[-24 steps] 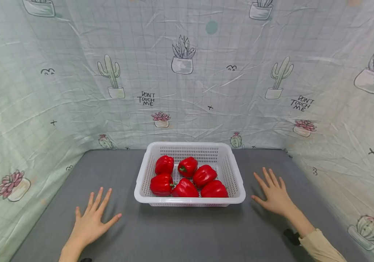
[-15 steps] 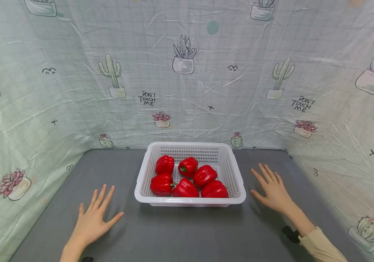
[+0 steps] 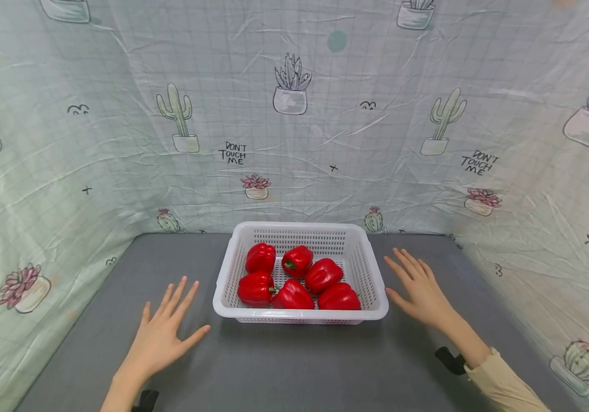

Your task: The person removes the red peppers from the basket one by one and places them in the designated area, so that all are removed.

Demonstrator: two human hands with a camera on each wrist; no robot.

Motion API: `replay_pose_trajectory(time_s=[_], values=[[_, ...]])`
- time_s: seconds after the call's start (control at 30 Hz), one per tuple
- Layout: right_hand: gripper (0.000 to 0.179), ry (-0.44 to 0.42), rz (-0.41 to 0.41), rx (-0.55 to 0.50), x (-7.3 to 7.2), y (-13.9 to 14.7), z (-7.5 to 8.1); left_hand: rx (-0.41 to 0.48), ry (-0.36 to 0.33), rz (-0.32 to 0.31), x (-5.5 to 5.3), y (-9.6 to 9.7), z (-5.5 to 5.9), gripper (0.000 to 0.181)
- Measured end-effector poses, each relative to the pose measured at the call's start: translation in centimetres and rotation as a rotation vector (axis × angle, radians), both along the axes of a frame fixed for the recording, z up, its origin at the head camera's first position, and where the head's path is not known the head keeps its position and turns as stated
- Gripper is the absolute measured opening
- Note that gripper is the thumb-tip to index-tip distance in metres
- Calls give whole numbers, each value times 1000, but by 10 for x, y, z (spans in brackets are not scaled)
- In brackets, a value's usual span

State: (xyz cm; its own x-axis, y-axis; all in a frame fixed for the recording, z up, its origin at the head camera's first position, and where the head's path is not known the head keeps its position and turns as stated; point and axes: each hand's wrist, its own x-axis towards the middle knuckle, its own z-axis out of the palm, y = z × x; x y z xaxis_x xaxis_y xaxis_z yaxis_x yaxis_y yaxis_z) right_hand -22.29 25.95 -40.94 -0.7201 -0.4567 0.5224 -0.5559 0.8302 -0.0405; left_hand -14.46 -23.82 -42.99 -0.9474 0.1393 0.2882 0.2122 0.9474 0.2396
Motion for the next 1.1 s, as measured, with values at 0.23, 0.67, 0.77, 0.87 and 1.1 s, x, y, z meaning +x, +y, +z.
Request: replay_pose_trajectory(time_s=[0.23,0.67,0.77,0.87,1.1], values=[[69,10,56,29,1,-8,9,-12,16,-21,-2,11,12,84],[64,-59,142,117,3,-28,6,-77,45,-78,-10,36,13,73],[66,-85,155,125,2,-32,3,-76,47,-91,-14,40,12,72],[64,-117,172,131,0,-36,2,-73,40,-96,-19,42,10,72],[56,-160,216,141,-7,-45,2,-71,57,-90,-35,46,2,67]])
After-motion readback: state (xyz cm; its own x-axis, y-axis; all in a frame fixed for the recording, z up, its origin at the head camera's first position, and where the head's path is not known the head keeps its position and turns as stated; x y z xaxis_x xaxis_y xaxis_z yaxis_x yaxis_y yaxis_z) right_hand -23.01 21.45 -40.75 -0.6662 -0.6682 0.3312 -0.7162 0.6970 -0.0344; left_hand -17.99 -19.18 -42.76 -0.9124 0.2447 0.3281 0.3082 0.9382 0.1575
